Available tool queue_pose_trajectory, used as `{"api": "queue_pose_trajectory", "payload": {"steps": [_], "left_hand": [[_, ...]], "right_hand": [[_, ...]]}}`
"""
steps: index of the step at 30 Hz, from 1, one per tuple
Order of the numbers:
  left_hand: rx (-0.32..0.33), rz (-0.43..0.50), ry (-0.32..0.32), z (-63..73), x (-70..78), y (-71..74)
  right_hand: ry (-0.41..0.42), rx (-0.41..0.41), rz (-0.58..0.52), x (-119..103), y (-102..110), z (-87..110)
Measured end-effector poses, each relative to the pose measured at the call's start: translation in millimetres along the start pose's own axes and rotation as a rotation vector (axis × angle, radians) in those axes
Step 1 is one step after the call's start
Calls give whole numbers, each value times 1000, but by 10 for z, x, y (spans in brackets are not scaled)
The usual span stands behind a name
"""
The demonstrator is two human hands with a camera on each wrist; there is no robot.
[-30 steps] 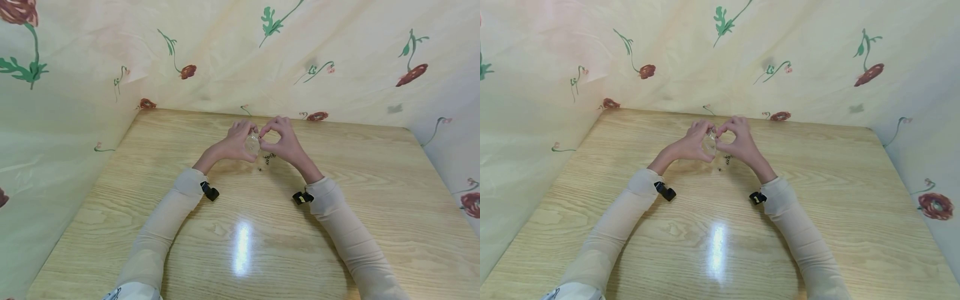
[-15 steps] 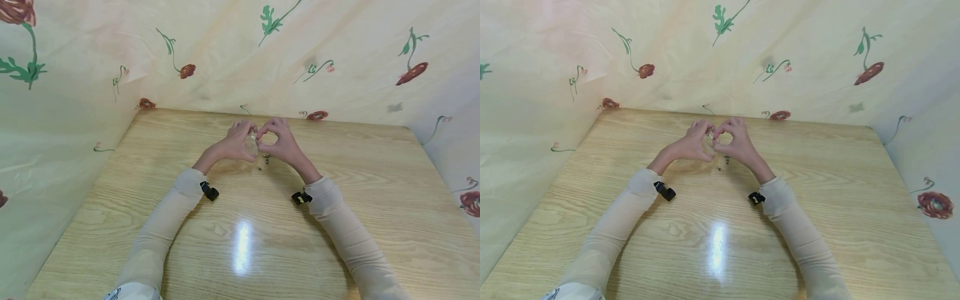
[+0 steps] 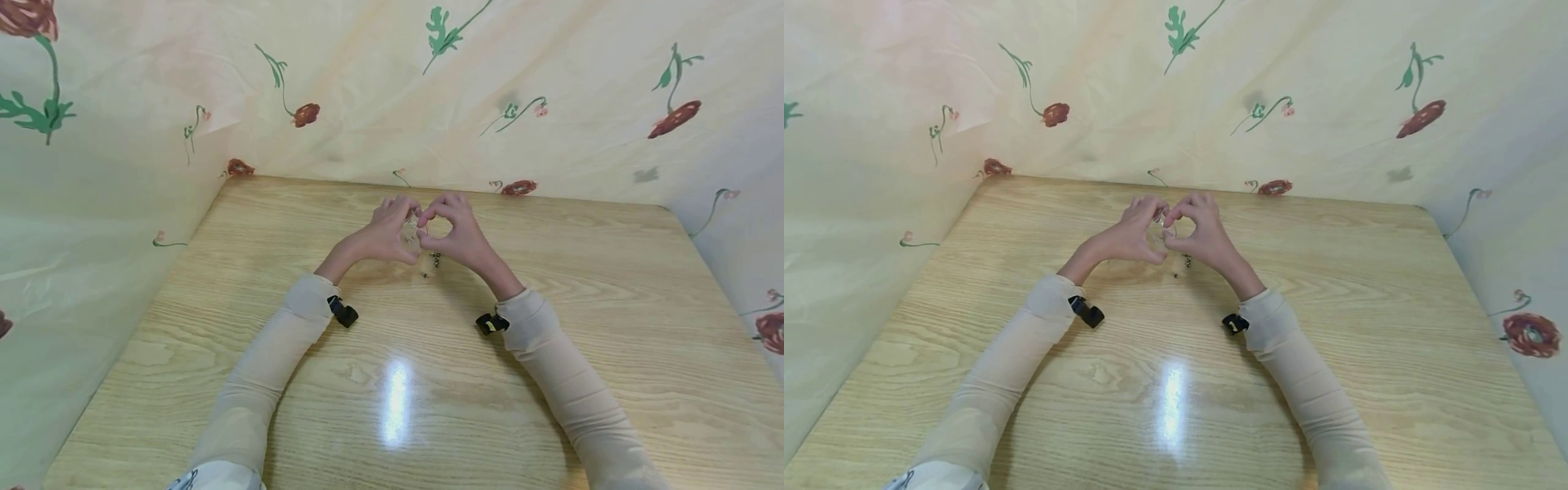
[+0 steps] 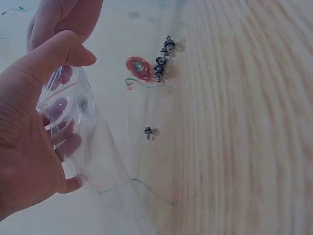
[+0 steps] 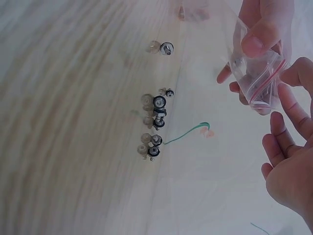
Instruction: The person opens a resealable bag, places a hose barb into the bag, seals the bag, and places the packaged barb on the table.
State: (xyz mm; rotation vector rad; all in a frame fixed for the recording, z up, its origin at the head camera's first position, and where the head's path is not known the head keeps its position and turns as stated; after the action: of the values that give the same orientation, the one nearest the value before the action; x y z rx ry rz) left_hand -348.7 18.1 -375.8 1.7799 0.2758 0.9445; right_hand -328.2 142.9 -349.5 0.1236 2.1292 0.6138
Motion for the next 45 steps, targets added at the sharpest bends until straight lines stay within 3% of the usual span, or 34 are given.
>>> {"api": "queue_pose_trajectory", "payload": {"steps": [25, 45], "left_hand": [[15, -5, -10, -3, -27, 5], [7, 25, 38, -7, -99, -8]], "right_hand": [[-25, 8, 14, 14, 72, -1], [-45, -39, 42, 38, 190, 68]]}}
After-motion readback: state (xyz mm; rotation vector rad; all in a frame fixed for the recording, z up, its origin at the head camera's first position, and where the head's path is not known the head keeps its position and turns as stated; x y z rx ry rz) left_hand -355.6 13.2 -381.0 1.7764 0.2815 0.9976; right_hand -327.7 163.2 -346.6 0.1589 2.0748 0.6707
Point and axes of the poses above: each hand's wrist, its own z-axis away from the middle knuckle, its own y-axis out of the back of the hand, x = y × z, the point moved 7 cm from there along -z, towards the middle knuckle, and after that the axes turned 9 degrees about -z, right-handed, at the moved point
